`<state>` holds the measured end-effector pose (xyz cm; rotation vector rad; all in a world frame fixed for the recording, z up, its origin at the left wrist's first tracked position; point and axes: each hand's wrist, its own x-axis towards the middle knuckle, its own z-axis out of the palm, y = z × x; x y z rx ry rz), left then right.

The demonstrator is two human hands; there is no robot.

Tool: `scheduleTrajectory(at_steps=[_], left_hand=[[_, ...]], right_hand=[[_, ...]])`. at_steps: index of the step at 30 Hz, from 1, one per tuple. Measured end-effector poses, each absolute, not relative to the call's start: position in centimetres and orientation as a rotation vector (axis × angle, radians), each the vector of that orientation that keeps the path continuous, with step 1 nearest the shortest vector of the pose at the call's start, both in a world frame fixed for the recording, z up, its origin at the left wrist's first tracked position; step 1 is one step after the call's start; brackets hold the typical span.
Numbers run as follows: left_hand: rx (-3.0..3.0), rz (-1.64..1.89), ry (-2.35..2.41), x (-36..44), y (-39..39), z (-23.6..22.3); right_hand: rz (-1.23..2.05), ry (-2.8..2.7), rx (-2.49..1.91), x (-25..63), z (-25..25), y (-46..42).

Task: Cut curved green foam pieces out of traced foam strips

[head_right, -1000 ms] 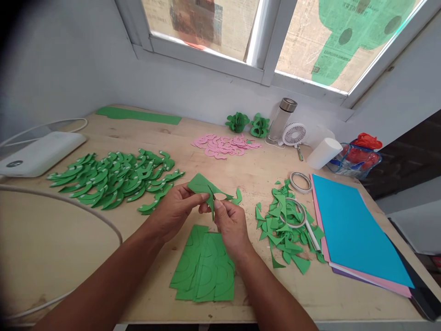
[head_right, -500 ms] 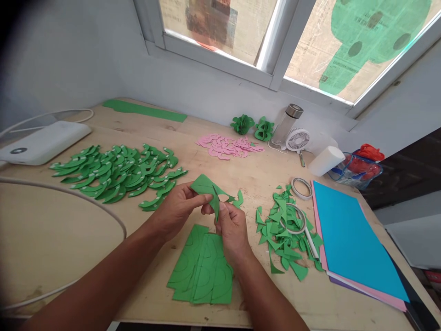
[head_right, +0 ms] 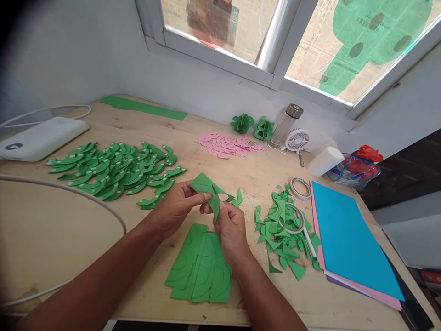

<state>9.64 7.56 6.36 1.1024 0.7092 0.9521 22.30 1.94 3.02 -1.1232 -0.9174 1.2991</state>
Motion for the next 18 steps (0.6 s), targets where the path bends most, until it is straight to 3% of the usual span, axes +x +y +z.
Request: scheduleTrajectory(at_steps=[18], left_hand=[[1.096, 0.939, 0.706, 9.63, 7.64, 5.96]], right_hand=[[1.268, -0.863, -1.138, 22.1, 2.6, 1.91]])
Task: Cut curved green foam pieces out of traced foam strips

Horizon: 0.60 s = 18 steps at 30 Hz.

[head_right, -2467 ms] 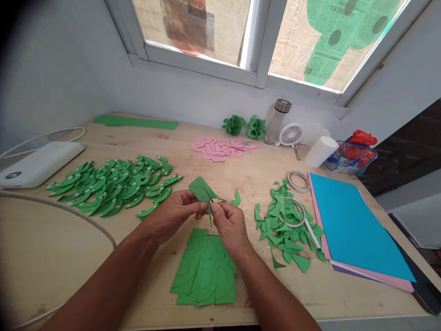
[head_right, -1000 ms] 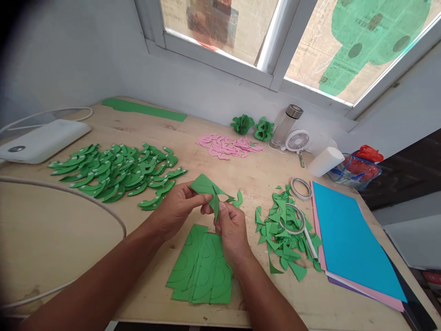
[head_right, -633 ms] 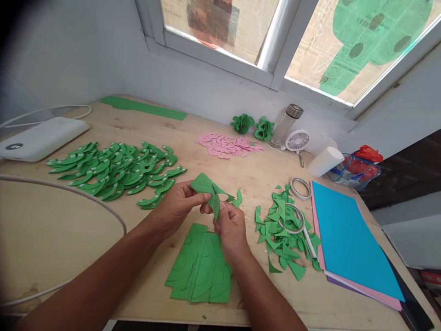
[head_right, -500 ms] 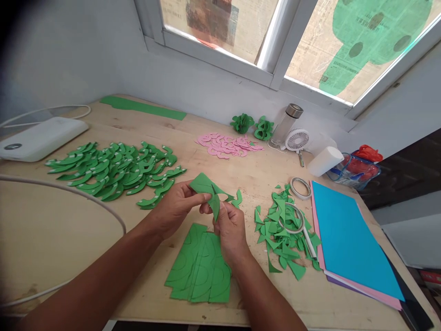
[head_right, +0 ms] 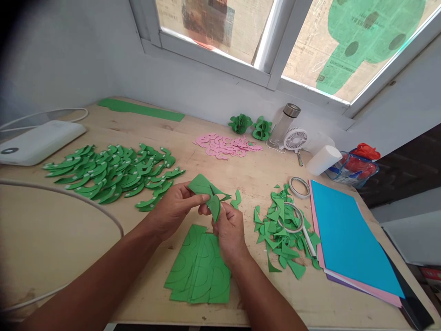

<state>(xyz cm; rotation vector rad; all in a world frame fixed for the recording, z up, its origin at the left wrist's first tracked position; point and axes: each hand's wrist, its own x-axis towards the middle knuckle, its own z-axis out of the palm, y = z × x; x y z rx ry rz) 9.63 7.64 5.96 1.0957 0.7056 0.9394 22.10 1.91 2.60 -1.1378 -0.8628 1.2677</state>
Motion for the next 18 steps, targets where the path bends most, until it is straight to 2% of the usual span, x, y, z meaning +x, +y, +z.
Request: scheduleTrajectory(at_steps=[18], left_hand=[[1.044, 0.964, 0.655, 9.89, 7.56, 6.14]], right_hand=[[1.235, -0.806, -1.23, 22.06, 2.77, 2.02]])
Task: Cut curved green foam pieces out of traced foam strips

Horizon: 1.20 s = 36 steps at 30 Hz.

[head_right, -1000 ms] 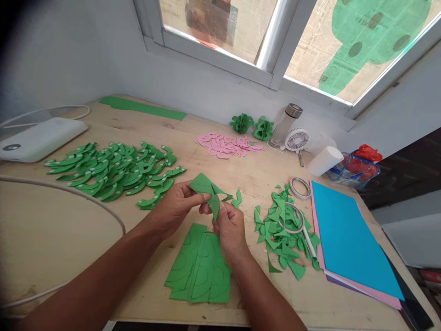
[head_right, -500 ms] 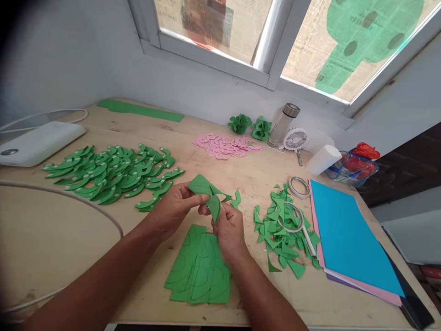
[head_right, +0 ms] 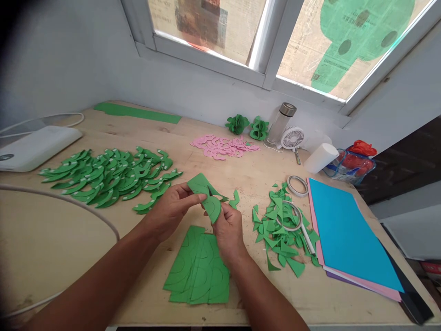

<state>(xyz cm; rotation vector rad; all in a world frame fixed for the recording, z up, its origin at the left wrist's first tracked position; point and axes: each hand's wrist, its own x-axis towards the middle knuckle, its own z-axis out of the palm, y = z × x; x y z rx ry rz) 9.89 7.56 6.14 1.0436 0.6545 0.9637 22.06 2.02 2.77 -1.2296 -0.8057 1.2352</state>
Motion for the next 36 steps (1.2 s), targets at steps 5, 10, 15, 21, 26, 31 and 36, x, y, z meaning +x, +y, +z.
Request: scheduleTrajectory(at_steps=[5, 10, 15, 21, 26, 31, 36], left_hand=[[1.001, 0.999, 0.723, 9.81, 7.61, 6.19], [0.984, 1.011, 0.759, 9.74, 7.71, 6.11], [0.953, 1.025, 0.781, 9.69, 7.67, 6.26], [0.922, 1.069, 0.811, 9.7, 7.76, 6.5], [0.904, 1.048, 0.805, 9.8, 7.71, 6.32], [0.914, 1.036, 0.801, 9.66, 7.79, 6.02], [0.893, 1.011, 0.8, 9.6, 7.93, 5.76]], right_hand=[[1.226, -0.82, -1.218, 22.14, 2.57, 2.04], [1.213, -0.858, -1.202, 22.23, 2.42, 2.0], [1.192, -0.87, -1.197, 22.19, 2.38, 1.91], [1.191, -0.869, -1.227, 22.08, 2.54, 1.98], [1.186, -0.887, -1.23, 21.98, 2.55, 1.96], [1.194, -0.899, -1.245, 21.92, 2.34, 1.86], [1.213, -0.91, -1.221, 21.83, 2.38, 1.8]])
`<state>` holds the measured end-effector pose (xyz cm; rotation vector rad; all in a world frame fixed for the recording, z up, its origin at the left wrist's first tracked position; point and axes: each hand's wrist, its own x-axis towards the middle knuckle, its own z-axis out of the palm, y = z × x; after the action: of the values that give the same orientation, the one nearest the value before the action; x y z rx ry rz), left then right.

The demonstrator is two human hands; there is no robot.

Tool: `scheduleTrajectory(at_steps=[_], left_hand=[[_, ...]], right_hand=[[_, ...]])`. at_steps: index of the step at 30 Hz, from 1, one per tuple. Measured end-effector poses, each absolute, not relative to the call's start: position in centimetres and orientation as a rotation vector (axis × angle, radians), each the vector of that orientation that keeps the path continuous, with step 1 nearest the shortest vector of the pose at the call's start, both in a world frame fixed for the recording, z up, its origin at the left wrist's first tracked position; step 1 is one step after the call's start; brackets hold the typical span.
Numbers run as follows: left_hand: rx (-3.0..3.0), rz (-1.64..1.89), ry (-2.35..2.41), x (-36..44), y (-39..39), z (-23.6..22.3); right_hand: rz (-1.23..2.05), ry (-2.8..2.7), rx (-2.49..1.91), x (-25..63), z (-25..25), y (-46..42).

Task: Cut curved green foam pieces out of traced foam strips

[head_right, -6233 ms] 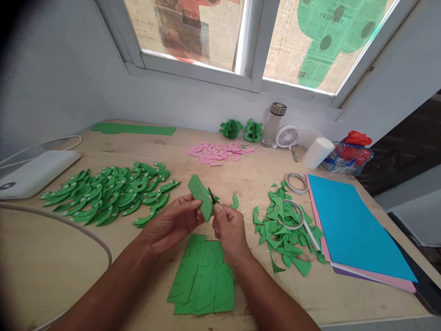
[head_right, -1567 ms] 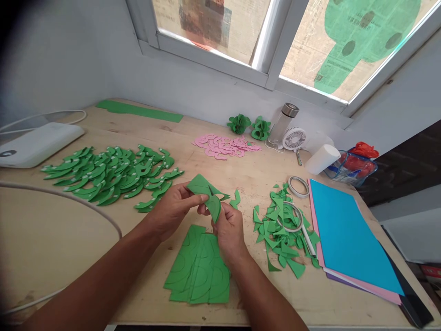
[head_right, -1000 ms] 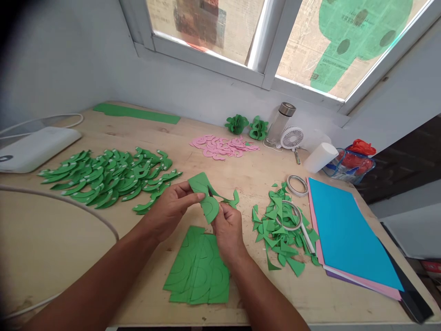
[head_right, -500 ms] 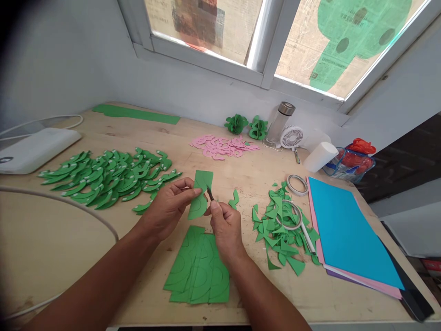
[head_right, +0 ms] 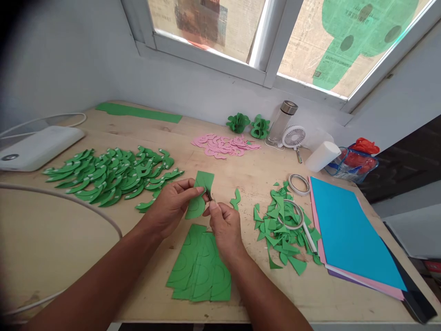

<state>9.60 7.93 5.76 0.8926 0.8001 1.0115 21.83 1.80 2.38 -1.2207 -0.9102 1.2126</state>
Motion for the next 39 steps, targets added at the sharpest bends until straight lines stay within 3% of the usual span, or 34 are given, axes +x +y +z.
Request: scheduleTrajectory(at_steps=[39], left_hand=[[0.863, 1.058, 0.834, 10.48, 7.15, 5.69]], right_hand=[[1.251, -0.829, -1.198, 21.6, 2.51, 2.04]])
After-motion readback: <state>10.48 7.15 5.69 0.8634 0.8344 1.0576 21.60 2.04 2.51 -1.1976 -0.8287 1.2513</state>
